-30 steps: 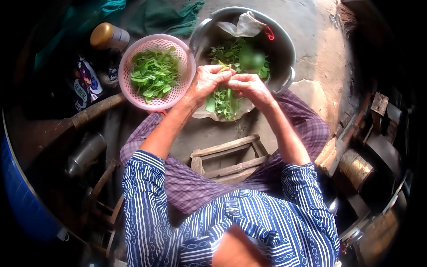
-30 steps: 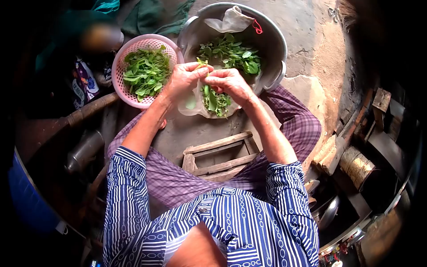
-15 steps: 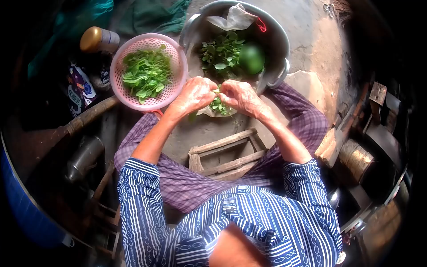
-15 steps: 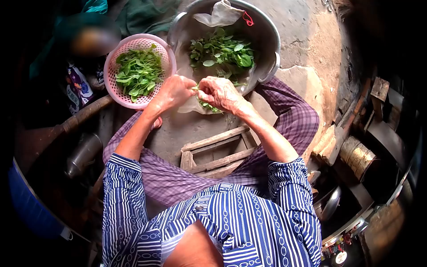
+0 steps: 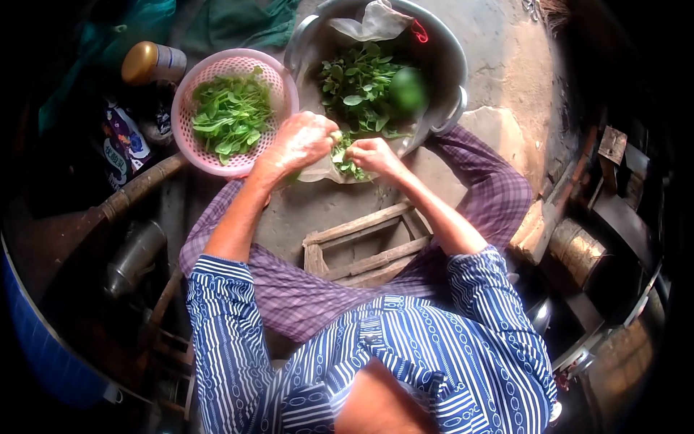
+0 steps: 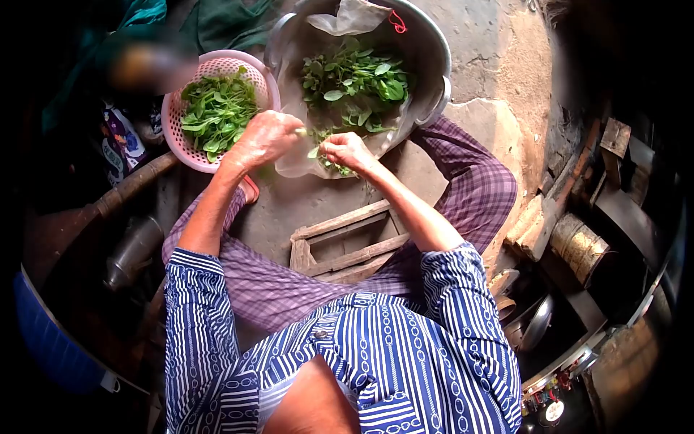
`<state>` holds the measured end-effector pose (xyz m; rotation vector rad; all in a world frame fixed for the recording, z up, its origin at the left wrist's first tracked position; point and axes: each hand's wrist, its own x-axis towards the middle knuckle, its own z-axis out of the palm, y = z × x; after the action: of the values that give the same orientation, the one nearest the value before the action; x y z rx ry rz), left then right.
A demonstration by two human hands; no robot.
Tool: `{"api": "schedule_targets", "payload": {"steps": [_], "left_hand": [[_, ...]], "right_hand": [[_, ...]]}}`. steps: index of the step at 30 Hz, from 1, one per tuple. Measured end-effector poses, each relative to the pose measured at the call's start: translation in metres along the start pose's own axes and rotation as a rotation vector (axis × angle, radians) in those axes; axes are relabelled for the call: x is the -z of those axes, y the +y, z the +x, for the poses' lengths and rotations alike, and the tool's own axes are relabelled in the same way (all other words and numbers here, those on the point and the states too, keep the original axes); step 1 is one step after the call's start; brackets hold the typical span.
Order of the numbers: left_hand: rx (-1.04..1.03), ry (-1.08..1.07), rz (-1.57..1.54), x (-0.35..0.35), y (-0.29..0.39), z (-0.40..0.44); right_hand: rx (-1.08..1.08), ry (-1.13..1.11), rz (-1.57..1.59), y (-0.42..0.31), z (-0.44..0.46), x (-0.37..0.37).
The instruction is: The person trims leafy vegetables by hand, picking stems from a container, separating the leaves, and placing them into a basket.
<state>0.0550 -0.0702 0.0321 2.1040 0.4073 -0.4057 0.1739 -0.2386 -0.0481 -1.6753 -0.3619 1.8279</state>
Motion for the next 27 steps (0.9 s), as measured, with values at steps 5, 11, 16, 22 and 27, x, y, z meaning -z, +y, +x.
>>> {"api": "schedule_targets", "payload": {"steps": [5,11,16,22,27], "left_hand": [[0.057,0.229,0.081,0.005,-0.007,-0.001],[0.036,0.238,0.086,-0.001,-0.002,-0.002],[0.042,0.257,0.085,-0.001,-0.002,0.003],[0.065,0.228,0.114,0.000,-0.001,0.003],[0.023,0.304,0.115,0.001,0.000,0.003]], "right_hand": [[0.067,0.180,-1.172,0.039,0.055,0.026],[0.400,0.741,-1.100,-0.024,0.074,0.081],[0.389,0.796,-1.240,-0.030,0.113,0.115],[0.391,0.777,-1.369,-0.026,0.112,0.115],[0.452,0.820,-1.381,-0.051,0.095,0.127]]}}
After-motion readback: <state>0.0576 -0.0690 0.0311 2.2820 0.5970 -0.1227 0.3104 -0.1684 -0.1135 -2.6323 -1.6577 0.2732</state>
